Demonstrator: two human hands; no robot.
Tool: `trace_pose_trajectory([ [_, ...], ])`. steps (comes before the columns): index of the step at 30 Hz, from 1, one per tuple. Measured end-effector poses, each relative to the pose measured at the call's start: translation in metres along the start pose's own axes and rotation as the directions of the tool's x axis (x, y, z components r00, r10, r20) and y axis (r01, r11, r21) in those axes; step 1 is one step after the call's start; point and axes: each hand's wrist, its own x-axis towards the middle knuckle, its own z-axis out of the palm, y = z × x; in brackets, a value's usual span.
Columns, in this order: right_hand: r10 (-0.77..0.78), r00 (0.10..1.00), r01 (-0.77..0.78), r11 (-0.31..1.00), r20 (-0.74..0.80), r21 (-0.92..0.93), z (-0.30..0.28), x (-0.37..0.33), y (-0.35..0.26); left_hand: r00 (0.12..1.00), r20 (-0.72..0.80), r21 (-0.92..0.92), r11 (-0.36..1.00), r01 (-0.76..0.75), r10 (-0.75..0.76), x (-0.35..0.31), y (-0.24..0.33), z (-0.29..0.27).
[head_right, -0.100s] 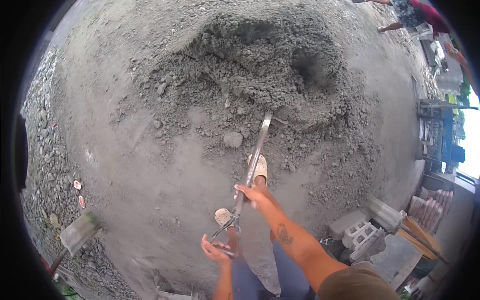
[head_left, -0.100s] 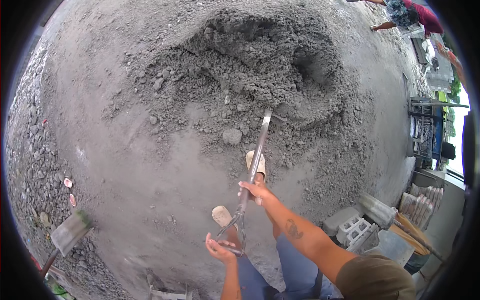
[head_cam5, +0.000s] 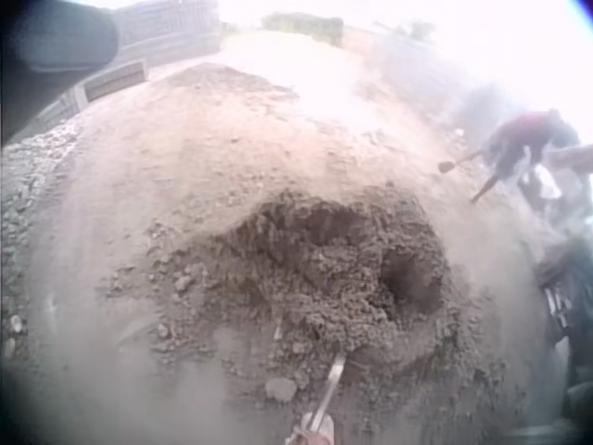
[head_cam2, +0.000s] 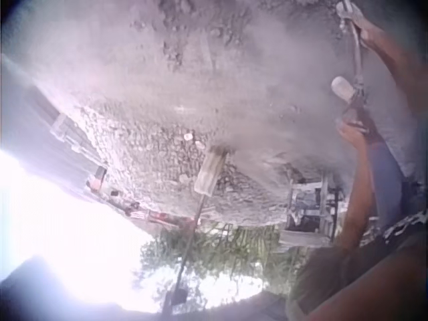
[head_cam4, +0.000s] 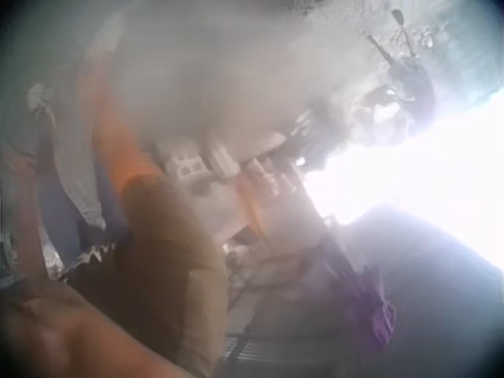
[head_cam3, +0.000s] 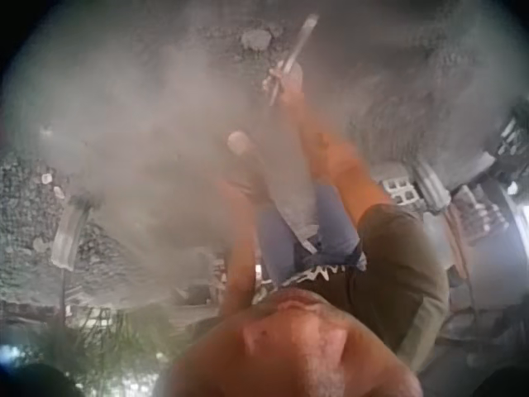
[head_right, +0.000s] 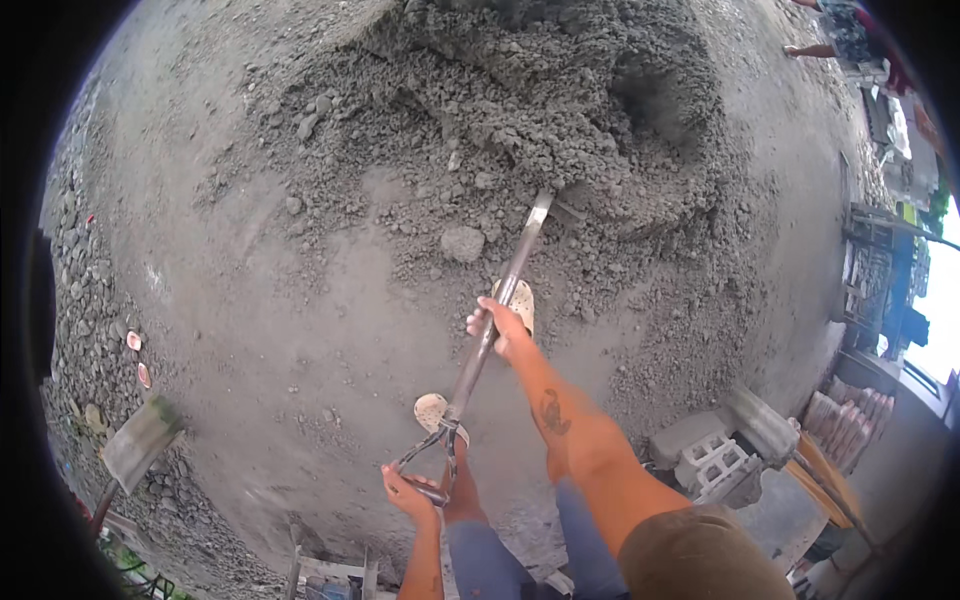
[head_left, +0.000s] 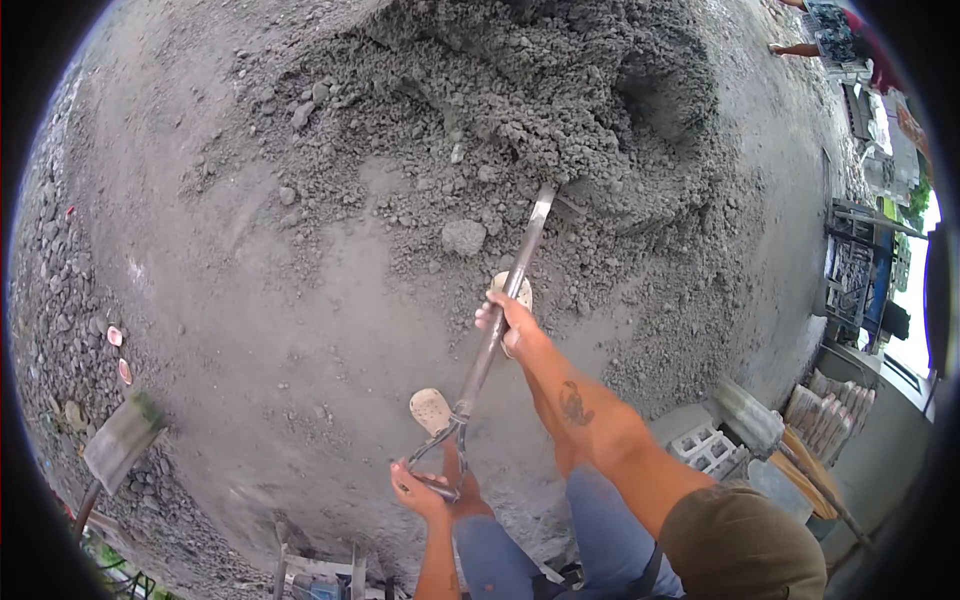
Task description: The person uses a shovel to scoop a mixture of sand and gravel from a pile on the ground and transfer it into a rotating concrete mixer.
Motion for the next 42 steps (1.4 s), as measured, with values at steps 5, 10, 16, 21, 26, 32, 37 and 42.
trace_pose_trajectory([
  [5,0.110,0.994,-0.111,0.991,-0.017,-0.080,0.075,0.119,-0.005,0.985,-0.127,-0.173,0.981,0.090,-0.113,0.148,-0.014,-0.041],
  [10,0.071,0.998,-0.071,0.997,-0.001,-0.024,0.026,0.100,0.034,0.997,-0.065,-0.149,0.988,0.033,-0.043,0.121,-0.039,-0.103],
  [16,0.036,0.998,-0.041,0.995,-0.059,-0.092,-0.040,-0.047,0.081,0.977,-0.172,-0.157,0.982,0.103,-0.130,0.014,-0.059,-0.235],
  [21,0.207,0.978,-0.207,0.978,0.018,-0.036,-0.034,-0.234,0.213,0.980,-0.162,-0.235,0.969,0.077,-0.117,-0.076,0.010,-0.357],
  [26,0.330,0.917,-0.346,0.938,0.222,0.036,-0.090,-0.379,0.307,0.999,-0.016,-0.217,0.976,0.031,-0.035,-0.148,0.049,-0.413],
  [32,0.411,0.894,-0.443,0.873,0.177,0.206,-0.131,-0.459,0.357,0.973,0.174,-0.136,0.982,-0.128,0.151,-0.218,0.049,-0.430],
  [37,0.269,0.927,-0.358,0.844,0.262,0.399,-0.238,-0.505,0.336,0.878,0.397,-0.016,0.958,-0.286,0.268,-0.274,0.019,-0.408],
  [42,-0.049,0.993,-0.040,0.724,0.110,0.689,-0.400,-0.642,0.232,0.721,0.637,0.079,0.907,-0.414,0.274,-0.349,-0.039,-0.385],
])
